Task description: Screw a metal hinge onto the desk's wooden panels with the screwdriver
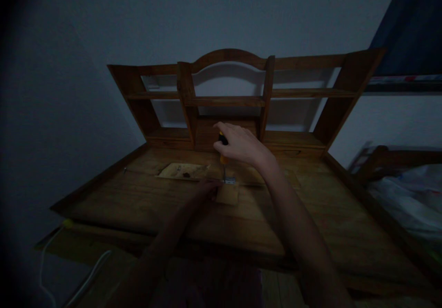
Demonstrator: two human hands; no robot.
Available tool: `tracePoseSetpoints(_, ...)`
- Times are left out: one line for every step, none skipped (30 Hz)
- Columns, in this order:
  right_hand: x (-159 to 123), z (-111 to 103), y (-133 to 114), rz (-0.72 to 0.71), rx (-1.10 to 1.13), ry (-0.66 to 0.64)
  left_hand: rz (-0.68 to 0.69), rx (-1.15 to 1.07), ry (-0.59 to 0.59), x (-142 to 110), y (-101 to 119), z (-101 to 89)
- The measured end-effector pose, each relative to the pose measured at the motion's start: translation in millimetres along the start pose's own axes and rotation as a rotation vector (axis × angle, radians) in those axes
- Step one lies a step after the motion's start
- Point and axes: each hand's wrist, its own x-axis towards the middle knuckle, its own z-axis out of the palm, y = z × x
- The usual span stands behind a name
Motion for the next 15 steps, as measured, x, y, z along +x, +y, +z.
tracePoseSetpoints(0.0,0.4,0.0,0.002,-0.001,0.003,-0.003,-0.003,-0.007,-0.3,0.2,0.0)
tracePoseSetpoints(0.1,1.0,-0.2,0.006,-0.008,0.008,-0.007,-0.005,-0.016,-0.5,0.4,0.0)
tracePoseSetpoints(0.3,1.6,-0.5,0.014,-0.021,0.015,-0.010,-0.007,-0.023,-0.6,0.3,-0.1)
tracePoseSetpoints(0.4,2.1,-0.7,0.021,-0.038,0.022,-0.010,-0.008,-0.026,-0.6,0.2,-0.1)
tracePoseSetpoints(0.6,2.5,-0.8,0.027,-0.053,0.026,-0.011,-0.008,-0.023,-0.4,-0.1,0.0)
tracePoseSetpoints(0.7,2.6,-0.7,0.031,-0.062,0.026,-0.014,-0.007,-0.019,-0.1,-0.5,0.2)
tracePoseSetpoints(0.7,2.5,-0.4,0.032,-0.064,0.024,-0.016,-0.005,-0.015,0.2,-0.8,0.4)
tracePoseSetpoints(0.7,2.2,0.0,0.029,-0.058,0.020,-0.018,-0.004,-0.012,0.3,-1.0,0.6)
tracePoseSetpoints(0.7,2.0,0.6,0.020,-0.044,0.014,-0.018,-0.004,-0.010,0.4,-1.0,0.8)
tracePoseSetpoints(0.6,1.8,1.1,0.008,-0.029,0.010,-0.017,-0.005,-0.009,0.2,-0.8,1.1)
tracePoseSetpoints(0.6,1.9,1.6,-0.002,-0.016,0.009,-0.018,-0.005,-0.009,-0.1,-0.2,1.3)
tracePoseSetpoints(0.6,2.2,1.9,-0.009,-0.009,0.012,-0.022,-0.005,-0.009,-0.6,0.5,1.5)
tracePoseSetpoints(0.6,2.7,2.0,-0.011,-0.010,0.018,-0.027,-0.006,-0.009,-1.2,1.3,1.7)
tracePoseSetpoints(0.6,3.3,1.9,-0.006,-0.020,0.028,-0.030,-0.005,-0.005,-1.8,2.2,1.9)
tracePoseSetpoints(0.7,3.8,1.6,0.003,-0.035,0.038,-0.033,-0.002,0.000,-2.4,3.0,2.2)
